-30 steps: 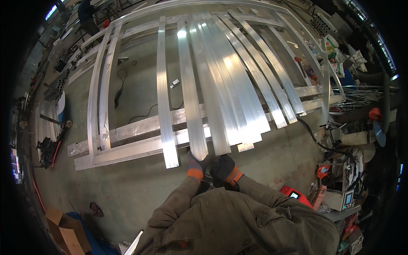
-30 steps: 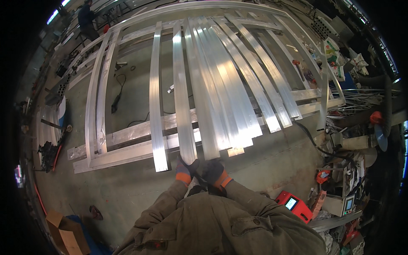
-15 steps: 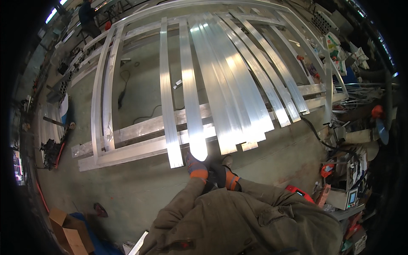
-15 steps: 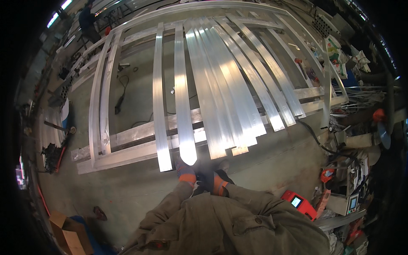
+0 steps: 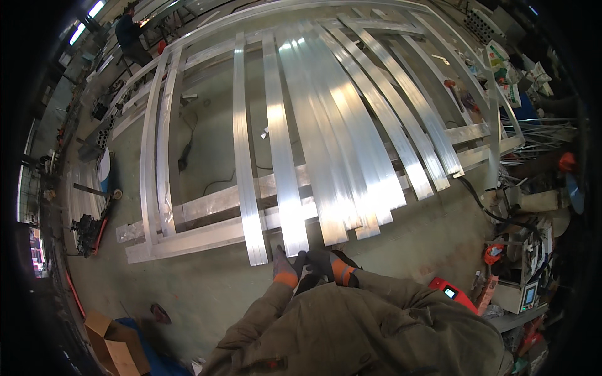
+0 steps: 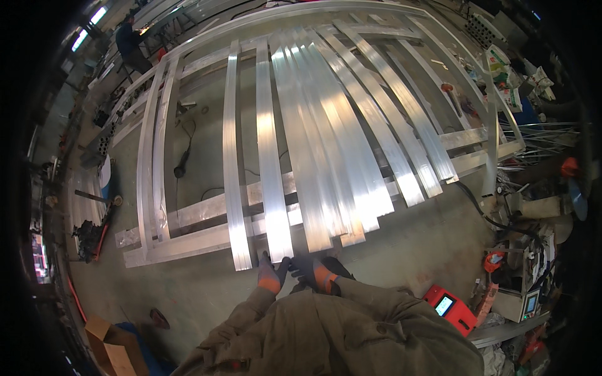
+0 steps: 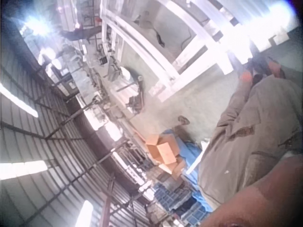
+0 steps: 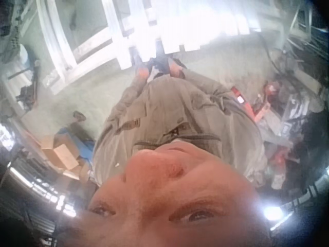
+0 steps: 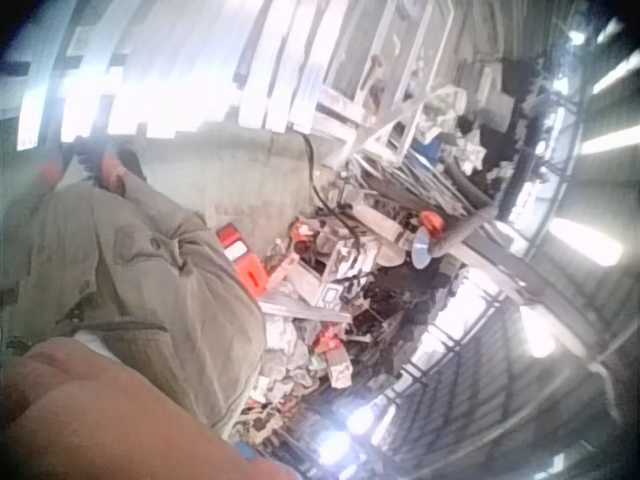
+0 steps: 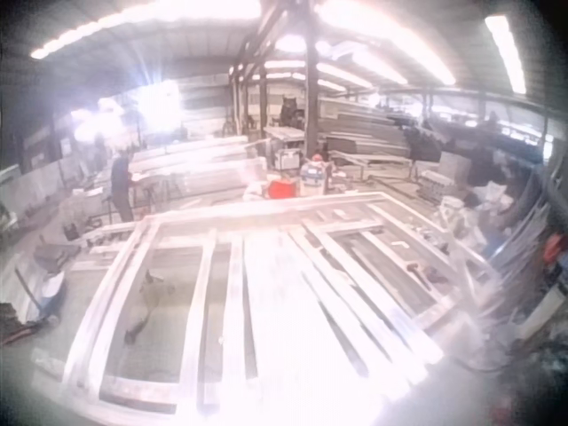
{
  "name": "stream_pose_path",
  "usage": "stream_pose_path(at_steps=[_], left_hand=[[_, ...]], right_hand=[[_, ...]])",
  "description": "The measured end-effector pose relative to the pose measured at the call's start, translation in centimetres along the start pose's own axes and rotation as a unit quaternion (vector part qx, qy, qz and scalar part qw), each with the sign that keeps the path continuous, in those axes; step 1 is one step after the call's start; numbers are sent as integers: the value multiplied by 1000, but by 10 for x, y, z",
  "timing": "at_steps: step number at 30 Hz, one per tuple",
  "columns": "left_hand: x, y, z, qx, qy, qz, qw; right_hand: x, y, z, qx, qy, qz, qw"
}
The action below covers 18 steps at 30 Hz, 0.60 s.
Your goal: The person handles multiple long aluminum bars, aligns them into a rectangular frame, and uses an angle grinder to smooth edges and corners. The person repeatedly positions bars, grinds edges, and repositions components within the frame structure.
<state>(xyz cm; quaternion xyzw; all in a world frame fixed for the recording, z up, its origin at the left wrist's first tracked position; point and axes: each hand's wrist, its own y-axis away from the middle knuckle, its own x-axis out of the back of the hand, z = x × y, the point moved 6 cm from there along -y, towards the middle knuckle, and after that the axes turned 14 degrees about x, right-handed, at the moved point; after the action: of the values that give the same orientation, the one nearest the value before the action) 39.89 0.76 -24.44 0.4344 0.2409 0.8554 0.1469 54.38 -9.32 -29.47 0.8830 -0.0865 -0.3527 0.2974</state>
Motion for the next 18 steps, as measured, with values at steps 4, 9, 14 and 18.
stream_pose_path(at_steps=[4, 9, 14, 18], left_hand=[[43, 39, 39, 10, -153, -62, 986], [119, 28, 64, -51, 13, 109, 993], [117, -42, -3, 100, 109, 60, 987], [98, -54, -29, 191, 343, -276, 877]], right_hand=[[10, 1, -4, 127, 236, -175, 947], [6, 11, -2, 199, 223, -289, 909], [-11, -1, 2, 176, 204, -288, 919], [-36, -16, 9, 188, 196, -264, 926]])
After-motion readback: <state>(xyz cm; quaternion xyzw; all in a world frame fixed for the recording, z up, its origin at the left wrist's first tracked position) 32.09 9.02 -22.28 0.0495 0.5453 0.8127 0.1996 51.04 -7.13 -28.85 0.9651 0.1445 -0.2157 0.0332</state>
